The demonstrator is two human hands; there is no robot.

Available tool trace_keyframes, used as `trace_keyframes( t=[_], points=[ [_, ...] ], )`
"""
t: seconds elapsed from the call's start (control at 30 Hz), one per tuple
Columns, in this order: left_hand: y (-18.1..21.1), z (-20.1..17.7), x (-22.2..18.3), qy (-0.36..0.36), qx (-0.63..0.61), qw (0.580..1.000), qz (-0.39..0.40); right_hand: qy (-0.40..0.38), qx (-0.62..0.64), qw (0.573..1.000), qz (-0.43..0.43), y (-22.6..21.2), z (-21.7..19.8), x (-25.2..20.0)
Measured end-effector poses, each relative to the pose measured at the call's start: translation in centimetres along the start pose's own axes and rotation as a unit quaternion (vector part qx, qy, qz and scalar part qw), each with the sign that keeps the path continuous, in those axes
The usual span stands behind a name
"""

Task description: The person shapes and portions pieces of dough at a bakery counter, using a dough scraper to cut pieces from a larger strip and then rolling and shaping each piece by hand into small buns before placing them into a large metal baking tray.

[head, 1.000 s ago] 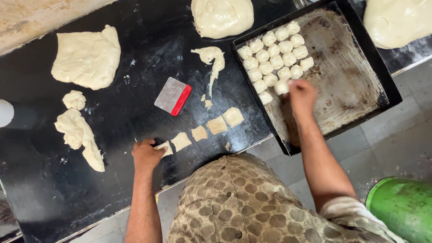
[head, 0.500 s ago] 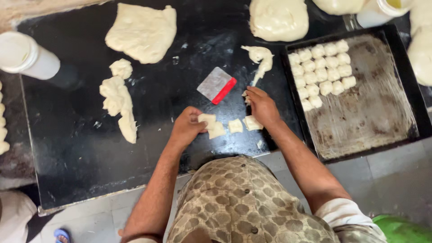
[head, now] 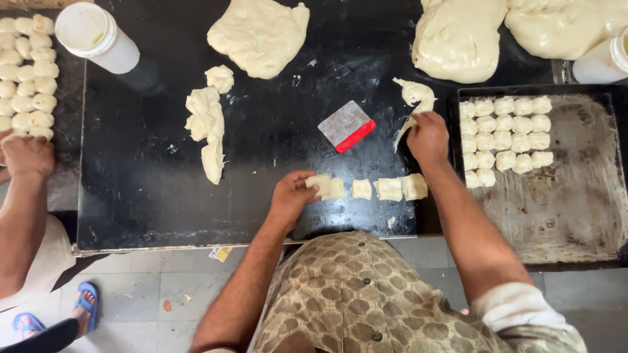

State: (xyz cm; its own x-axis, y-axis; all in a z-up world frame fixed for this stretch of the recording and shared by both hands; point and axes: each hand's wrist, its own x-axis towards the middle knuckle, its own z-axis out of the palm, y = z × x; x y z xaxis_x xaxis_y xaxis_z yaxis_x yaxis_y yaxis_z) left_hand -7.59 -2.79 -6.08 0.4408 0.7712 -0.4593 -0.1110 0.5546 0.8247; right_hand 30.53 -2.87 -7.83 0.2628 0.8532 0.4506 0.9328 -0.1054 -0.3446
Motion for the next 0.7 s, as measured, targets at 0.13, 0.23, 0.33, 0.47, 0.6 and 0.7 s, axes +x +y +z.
trace_keyframes(
  t=[0.13,0.23,0.33,0.47,0.6,0.7],
  points=[
    [1.3,2.3,0.3,0.046,-0.004,0.999,0.027,-0.017,-0.016,0.999,-0.028,-0.1,1.9,0.9],
    [1.7,3.7,0.5,0.049,-0.019,0.998,0.038,-0.028,-0.029,0.999,-0.025,0.1,3.5,0.5],
    [1.5,5.0,0.2,0.069,-0.012,0.997,0.029,-0.091,-0.022,0.995,-0.023,-0.9,3.9,-2.1],
    [1.6,5.6,0.8,0.098,-0.010,0.995,0.023,-0.205,0.071,0.976,-0.030,-5.2,0.6,-5.7],
    [0.6,5.2,1.8,0.106,0.055,0.992,0.048,-0.278,0.443,0.826,0.211,-10.3,-4.9,-7.3],
    [0.3,5.1,2.7,0.057,0.059,0.993,0.080,-0.210,0.563,0.775,0.197,-14.3,-6.9,-7.1]
  ],
)
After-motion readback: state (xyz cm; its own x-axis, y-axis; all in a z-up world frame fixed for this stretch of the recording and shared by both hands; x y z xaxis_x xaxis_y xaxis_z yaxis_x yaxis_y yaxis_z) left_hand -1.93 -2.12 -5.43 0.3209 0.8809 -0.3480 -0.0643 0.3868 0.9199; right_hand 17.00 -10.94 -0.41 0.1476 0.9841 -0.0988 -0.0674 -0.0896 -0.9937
